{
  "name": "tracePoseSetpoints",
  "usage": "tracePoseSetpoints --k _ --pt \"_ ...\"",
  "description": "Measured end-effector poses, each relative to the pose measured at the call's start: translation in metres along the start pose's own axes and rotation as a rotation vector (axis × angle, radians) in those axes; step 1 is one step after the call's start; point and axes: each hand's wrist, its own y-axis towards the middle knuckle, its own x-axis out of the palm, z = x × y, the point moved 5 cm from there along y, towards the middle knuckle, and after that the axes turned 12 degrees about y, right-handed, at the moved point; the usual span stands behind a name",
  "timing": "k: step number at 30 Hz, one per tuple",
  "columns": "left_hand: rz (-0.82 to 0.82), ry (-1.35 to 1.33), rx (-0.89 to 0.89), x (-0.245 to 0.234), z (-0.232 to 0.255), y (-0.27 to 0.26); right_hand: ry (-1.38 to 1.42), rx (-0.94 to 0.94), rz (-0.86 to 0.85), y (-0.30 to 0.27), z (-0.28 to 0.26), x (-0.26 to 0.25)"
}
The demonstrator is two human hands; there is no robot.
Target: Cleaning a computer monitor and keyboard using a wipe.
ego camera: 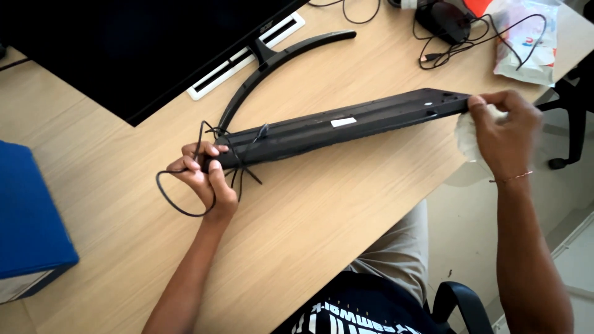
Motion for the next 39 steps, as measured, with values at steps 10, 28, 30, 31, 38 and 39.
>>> tracePoseSetpoints --k 10,28,30,31,38,39 --pt "-0.202 0.224 0.189 0.013 0.034 0.017 0.043 0.064 -0.034 0.013 -0.008 0.006" --pt "-0.248 0.147 -0.042 0.012 0.028 0.024 0.766 0.315 0.251 0.012 0.072 0.001" --pt "-0.25 0.146 -0.056 0.013 0.03 0.026 0.74 0.293 0.266 0.006 0.077 0.0" --pt "-0.25 0.15 -0.067 0.013 0.032 0.027 0.719 0.27 0.279 0.002 0.08 -0.001" --pt "-0.259 0.126 -0.087 0.011 0.027 0.027 0.014 -0.333 0.453 -0.003 -0.04 -0.005" --pt "-0.261 0.125 -0.084 0.011 0.027 0.027 -0.107 -0.464 0.407 -0.002 -0.051 0.001"
